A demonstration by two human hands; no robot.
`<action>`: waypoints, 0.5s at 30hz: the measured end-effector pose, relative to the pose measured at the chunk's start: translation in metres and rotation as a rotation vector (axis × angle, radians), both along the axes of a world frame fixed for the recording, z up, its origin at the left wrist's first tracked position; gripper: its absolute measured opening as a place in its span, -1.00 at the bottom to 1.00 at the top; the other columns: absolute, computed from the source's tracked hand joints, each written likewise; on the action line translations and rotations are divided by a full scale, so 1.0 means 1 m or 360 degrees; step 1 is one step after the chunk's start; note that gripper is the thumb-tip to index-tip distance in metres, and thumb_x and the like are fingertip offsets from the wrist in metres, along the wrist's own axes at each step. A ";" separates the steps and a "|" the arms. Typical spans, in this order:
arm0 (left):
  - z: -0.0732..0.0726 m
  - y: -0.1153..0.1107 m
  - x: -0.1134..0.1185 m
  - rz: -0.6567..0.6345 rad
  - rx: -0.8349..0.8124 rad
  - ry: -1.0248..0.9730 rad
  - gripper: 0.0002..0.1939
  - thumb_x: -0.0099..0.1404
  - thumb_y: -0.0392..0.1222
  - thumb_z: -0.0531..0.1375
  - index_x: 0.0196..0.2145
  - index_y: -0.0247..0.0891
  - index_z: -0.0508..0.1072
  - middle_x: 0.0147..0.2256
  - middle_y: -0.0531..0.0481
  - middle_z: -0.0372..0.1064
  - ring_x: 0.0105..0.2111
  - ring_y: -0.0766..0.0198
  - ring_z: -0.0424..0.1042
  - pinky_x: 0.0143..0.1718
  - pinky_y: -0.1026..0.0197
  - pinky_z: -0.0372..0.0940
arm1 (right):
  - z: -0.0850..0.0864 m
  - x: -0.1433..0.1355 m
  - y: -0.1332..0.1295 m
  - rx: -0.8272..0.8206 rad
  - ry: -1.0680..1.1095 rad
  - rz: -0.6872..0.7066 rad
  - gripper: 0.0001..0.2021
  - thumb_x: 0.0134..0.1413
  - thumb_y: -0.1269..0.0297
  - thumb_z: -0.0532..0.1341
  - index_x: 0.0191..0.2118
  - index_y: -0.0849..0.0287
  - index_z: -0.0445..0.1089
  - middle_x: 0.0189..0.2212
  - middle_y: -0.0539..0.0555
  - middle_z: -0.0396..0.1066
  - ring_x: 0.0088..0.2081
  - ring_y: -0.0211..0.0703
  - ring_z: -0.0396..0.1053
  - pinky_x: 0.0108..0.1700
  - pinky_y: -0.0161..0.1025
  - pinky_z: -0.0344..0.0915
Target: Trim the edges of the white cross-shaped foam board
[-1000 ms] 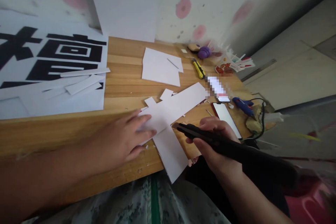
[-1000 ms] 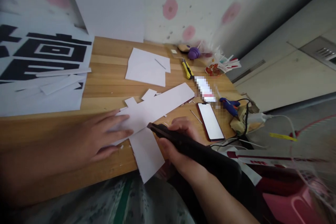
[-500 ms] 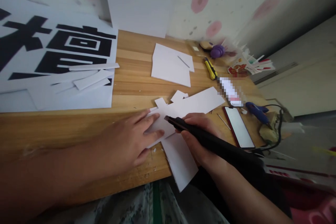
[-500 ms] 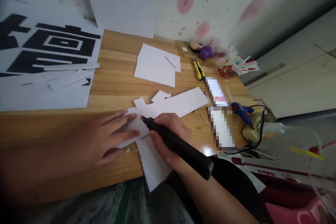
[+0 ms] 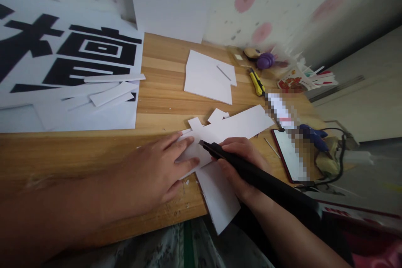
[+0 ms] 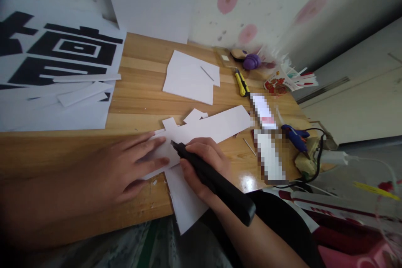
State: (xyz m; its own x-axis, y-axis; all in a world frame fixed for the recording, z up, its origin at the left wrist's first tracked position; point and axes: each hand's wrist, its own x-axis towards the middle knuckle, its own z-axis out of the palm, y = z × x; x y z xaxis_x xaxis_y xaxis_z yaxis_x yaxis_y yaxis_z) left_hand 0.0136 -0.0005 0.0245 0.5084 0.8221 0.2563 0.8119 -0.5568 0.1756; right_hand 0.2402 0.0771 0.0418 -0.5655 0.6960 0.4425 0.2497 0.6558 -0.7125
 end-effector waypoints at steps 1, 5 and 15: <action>0.000 0.000 0.000 0.0008 -0.0001 -0.0008 -0.57 0.32 -0.07 0.18 0.12 -0.12 0.30 0.20 -0.30 0.17 0.24 -0.14 0.18 0.20 -0.12 0.25 | 0.001 -0.001 0.000 0.0024 -0.0012 -0.0004 -0.76 0.10 0.43 0.27 -0.11 0.01 0.39 -0.21 0.05 0.42 -0.20 -0.14 0.45 -0.16 -0.15 0.45; -0.001 -0.001 0.000 0.0008 -0.0023 -0.0014 -0.55 0.31 -0.09 0.19 0.13 -0.13 0.30 0.23 -0.28 0.13 0.25 -0.14 0.16 0.22 -0.10 0.21 | 0.006 -0.002 0.000 0.0152 -0.0103 0.0037 -0.75 0.09 0.42 0.28 -0.11 0.00 0.38 -0.20 0.09 0.43 -0.21 -0.10 0.48 -0.20 -0.15 0.50; -0.003 -0.001 0.000 -0.0013 -0.0019 0.0040 -0.61 0.35 -0.13 0.14 0.12 -0.14 0.31 0.23 -0.22 0.17 0.28 -0.06 0.12 0.28 -0.08 0.09 | -0.003 0.004 -0.003 0.0408 -0.0128 0.0089 -0.63 0.03 0.44 0.32 -0.02 0.03 0.35 -0.12 0.18 0.49 -0.21 -0.05 0.55 -0.26 -0.15 0.57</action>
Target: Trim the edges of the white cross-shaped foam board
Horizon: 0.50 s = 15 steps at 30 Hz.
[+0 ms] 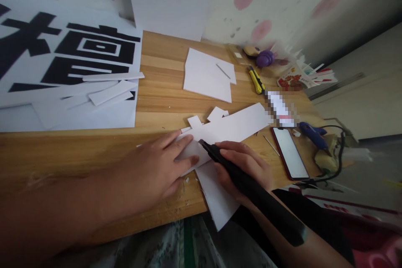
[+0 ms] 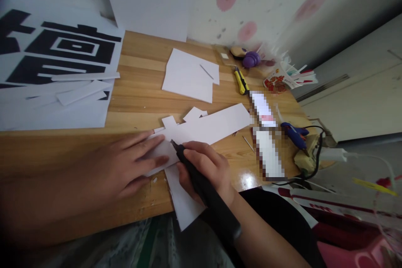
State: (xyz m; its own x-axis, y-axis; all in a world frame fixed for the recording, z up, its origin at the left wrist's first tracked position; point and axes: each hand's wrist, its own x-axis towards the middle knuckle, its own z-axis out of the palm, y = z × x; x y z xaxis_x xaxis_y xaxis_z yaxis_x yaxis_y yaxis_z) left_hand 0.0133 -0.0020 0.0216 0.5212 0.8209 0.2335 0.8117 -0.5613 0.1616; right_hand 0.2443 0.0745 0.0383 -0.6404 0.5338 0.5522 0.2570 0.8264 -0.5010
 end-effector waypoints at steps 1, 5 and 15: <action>0.000 0.000 0.000 0.0000 0.0018 0.0014 -0.61 0.35 -0.12 0.14 0.12 -0.15 0.31 0.23 -0.23 0.18 0.27 -0.06 0.13 0.28 -0.08 0.10 | -0.001 0.000 0.000 0.0013 -0.0007 -0.0001 -0.63 0.03 0.44 0.32 -0.03 0.03 0.36 -0.12 0.18 0.49 -0.22 -0.06 0.55 -0.27 -0.15 0.57; 0.007 -0.002 0.002 0.0019 0.0047 0.0094 -0.60 0.36 -0.09 0.14 0.13 -0.17 0.30 0.22 -0.28 0.17 0.22 -0.11 0.19 0.21 -0.10 0.19 | 0.000 0.000 0.000 0.0020 -0.0021 0.0028 -0.63 0.02 0.46 0.31 -0.03 0.04 0.37 -0.14 0.18 0.51 -0.23 -0.06 0.56 -0.27 -0.17 0.56; 0.010 -0.004 0.006 0.0131 -0.0150 0.0070 -0.61 0.38 -0.16 0.12 0.15 -0.08 0.31 0.27 -0.22 0.11 0.22 -0.20 0.16 0.15 -0.20 0.26 | 0.006 0.003 0.007 -0.0028 -0.0036 0.0119 -0.59 0.01 0.48 0.30 -0.01 0.01 0.38 -0.14 0.17 0.53 -0.22 -0.07 0.56 -0.24 -0.17 0.54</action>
